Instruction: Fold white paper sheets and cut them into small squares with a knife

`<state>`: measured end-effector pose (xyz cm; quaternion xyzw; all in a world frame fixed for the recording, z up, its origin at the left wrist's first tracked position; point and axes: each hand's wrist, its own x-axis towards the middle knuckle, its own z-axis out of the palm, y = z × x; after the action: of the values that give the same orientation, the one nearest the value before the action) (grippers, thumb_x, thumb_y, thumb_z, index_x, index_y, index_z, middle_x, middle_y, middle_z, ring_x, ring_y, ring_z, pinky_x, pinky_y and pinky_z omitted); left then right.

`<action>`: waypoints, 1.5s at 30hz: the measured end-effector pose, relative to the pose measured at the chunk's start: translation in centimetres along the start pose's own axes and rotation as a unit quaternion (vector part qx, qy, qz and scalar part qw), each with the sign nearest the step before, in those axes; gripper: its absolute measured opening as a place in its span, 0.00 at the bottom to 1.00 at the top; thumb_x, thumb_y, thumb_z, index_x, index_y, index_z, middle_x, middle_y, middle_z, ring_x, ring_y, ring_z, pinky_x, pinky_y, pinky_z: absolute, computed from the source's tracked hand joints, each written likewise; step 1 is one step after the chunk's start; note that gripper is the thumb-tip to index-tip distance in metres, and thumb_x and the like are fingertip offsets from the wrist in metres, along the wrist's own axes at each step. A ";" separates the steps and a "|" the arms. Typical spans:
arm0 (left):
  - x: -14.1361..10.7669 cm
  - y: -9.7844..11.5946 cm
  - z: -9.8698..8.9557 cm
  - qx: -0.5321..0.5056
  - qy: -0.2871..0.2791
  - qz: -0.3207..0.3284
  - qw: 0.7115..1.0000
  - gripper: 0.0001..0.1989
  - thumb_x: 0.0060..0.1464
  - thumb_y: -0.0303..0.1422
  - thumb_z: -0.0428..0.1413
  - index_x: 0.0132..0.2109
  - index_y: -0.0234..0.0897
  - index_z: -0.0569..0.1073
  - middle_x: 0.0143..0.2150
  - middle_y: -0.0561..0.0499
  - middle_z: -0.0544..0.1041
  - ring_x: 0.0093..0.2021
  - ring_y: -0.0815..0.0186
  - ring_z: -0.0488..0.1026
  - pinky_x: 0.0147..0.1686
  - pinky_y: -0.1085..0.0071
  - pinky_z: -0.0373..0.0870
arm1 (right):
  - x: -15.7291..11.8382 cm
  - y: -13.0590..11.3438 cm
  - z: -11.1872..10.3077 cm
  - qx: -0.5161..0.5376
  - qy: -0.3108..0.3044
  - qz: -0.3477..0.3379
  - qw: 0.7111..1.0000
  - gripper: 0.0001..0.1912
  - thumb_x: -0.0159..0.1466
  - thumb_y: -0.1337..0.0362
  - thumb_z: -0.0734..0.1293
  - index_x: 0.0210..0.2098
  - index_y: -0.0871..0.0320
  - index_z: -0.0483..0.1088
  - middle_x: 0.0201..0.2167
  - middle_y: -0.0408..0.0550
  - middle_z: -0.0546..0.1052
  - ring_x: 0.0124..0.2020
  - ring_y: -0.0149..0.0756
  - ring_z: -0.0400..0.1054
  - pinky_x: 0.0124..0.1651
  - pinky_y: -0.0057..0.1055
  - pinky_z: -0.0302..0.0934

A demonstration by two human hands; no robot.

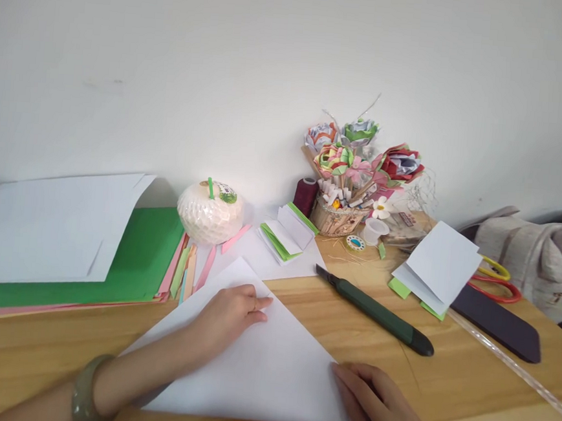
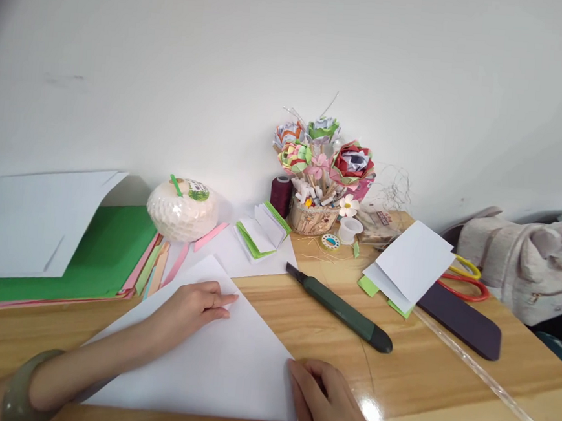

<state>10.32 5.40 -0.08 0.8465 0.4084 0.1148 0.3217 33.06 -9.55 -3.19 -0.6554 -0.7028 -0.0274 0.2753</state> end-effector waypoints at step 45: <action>0.2 -1.2 -1.1 0.077 0.001 0.118 0.990 0.16 0.62 0.34 0.43 0.41 0.37 0.75 0.32 0.52 0.71 0.33 0.68 0.70 0.35 0.73 0.67 | 0.1 -7.8 2.8 -0.074 -0.115 -0.189 0.972 0.38 0.58 0.41 0.57 0.58 0.62 0.59 0.60 0.53 0.59 0.60 0.43 0.53 0.57 0.40 0.53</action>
<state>9.24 6.64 0.04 0.9111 0.3134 0.1204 0.2391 24.77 -9.42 -3.04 -0.5280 -0.8369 -0.0558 0.1331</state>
